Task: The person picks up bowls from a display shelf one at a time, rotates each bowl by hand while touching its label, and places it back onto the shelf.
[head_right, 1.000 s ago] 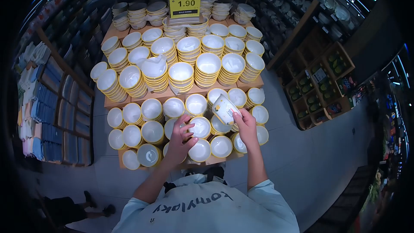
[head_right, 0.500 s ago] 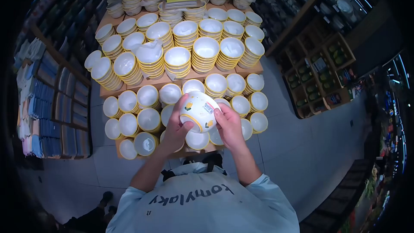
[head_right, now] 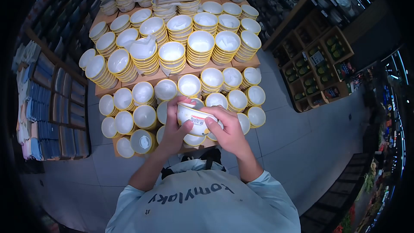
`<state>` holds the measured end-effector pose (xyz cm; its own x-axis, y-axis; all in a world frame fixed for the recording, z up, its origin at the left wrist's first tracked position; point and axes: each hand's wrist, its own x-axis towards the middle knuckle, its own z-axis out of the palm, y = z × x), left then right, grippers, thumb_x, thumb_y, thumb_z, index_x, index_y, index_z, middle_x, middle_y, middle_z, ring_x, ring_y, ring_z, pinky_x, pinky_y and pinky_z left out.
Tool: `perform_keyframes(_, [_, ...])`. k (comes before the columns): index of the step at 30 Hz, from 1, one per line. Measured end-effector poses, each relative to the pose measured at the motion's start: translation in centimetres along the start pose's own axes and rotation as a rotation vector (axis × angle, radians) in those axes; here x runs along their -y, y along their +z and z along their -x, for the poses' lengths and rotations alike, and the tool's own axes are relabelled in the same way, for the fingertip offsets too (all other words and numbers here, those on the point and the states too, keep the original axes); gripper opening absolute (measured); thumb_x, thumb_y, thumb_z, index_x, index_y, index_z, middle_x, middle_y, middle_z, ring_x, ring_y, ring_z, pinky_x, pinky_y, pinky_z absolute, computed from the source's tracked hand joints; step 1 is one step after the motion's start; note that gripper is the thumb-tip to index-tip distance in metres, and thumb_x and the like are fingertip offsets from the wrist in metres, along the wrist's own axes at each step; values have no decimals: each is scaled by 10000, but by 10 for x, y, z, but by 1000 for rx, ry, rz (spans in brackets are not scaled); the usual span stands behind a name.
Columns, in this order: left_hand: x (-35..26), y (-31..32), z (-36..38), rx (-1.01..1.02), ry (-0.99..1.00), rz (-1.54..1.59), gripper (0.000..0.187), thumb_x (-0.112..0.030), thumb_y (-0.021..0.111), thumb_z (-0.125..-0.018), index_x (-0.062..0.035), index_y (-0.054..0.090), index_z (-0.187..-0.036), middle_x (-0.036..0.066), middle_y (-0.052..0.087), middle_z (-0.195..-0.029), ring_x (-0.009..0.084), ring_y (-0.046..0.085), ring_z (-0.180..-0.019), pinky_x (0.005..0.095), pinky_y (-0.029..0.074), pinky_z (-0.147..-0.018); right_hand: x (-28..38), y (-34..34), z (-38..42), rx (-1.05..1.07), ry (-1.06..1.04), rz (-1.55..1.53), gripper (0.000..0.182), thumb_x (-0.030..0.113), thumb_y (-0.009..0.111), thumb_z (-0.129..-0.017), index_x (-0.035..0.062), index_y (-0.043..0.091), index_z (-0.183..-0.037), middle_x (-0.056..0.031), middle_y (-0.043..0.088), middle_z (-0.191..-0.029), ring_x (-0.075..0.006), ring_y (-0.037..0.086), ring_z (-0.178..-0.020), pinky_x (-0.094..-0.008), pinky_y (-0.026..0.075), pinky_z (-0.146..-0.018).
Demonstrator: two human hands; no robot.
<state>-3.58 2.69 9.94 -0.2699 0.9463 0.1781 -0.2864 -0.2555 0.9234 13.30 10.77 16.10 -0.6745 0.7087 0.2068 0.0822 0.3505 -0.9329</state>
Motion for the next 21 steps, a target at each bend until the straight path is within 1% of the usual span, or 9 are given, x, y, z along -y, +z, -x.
perform_keyframes(2, [-1,3,4,-6,30,-17,742,-327,711,-949,-64,257,-1473,133,417,-1340,227,456,-1261,386,430,-1062,-4,1,1,-33,-41,-83,272,92,725,-912,-13,693,-1160,-123,707,-950,-198,663,-846,-322,507,-772])
perform_keyframes(3, [-1,3,5,-7,28,-15,742,-327,711,-949,-64,257,-1473,133,417,-1340,227,456,-1261,386,430,-1062,-1,3,0,-32,-38,-82,272,92,725,-912,-13,693,-1160,-123,707,-950,-198,663,-846,-322,507,-772])
perform_keyframes(5, [-4,2,5,-29,47,-34,686,-302,699,-956,-63,282,-1446,130,426,-1336,224,469,-1244,386,435,-1052,8,11,-5,-57,-117,37,282,106,788,-861,-4,703,-1106,-109,711,-917,-198,657,-836,-330,509,-775])
perform_keyframes(6, [-5,1,6,-29,47,-34,686,-302,699,-956,-63,282,-1446,130,426,-1336,224,469,-1244,386,435,-1052,8,13,-6,-57,-118,37,282,106,788,-861,-4,703,-1106,-109,711,-917,-198,657,-836,-330,509,-775])
perform_keyframes(8, [-7,-1,7,-39,35,-16,667,-274,688,-960,-65,283,-1447,131,429,-1334,222,477,-1235,385,439,-1045,9,17,-8,-59,-111,130,276,103,809,-827,-16,699,-1050,-74,702,-916,-139,629,-802,-286,485,-698])
perform_keyframes(12, [-11,-2,12,-59,79,-49,653,-259,683,-962,-67,287,-1443,132,431,-1335,221,480,-1232,385,441,-1042,9,16,-12,-16,-167,128,295,99,830,-810,-6,703,-1053,-70,693,-903,-147,625,-804,-295,479,-708])
perform_keyframes(14, [-9,-4,13,-51,99,-31,647,-249,680,-964,-68,286,-1444,134,430,-1339,221,480,-1232,384,443,-1040,11,15,-12,29,-133,144,311,120,840,-807,-5,699,-1054,-131,721,-931,-246,647,-823,-352,492,-753])
perform_keyframes(18, [-7,-11,13,-42,106,-27,663,-256,685,-961,-69,284,-1456,136,430,-1343,224,478,-1240,386,441,-1049,6,16,-12,55,-155,160,314,130,820,-834,-11,694,-1084,-133,720,-953,-265,643,-843,-372,494,-784])
perform_keyframes(21, [3,-21,14,-23,115,4,714,-278,699,-952,-71,273,-1486,139,425,-1365,240,462,-1275,398,433,-1072,0,17,-9,85,-229,148,307,126,786,-868,-17,688,-1121,-132,718,-974,-285,642,-856,-391,493,-812])
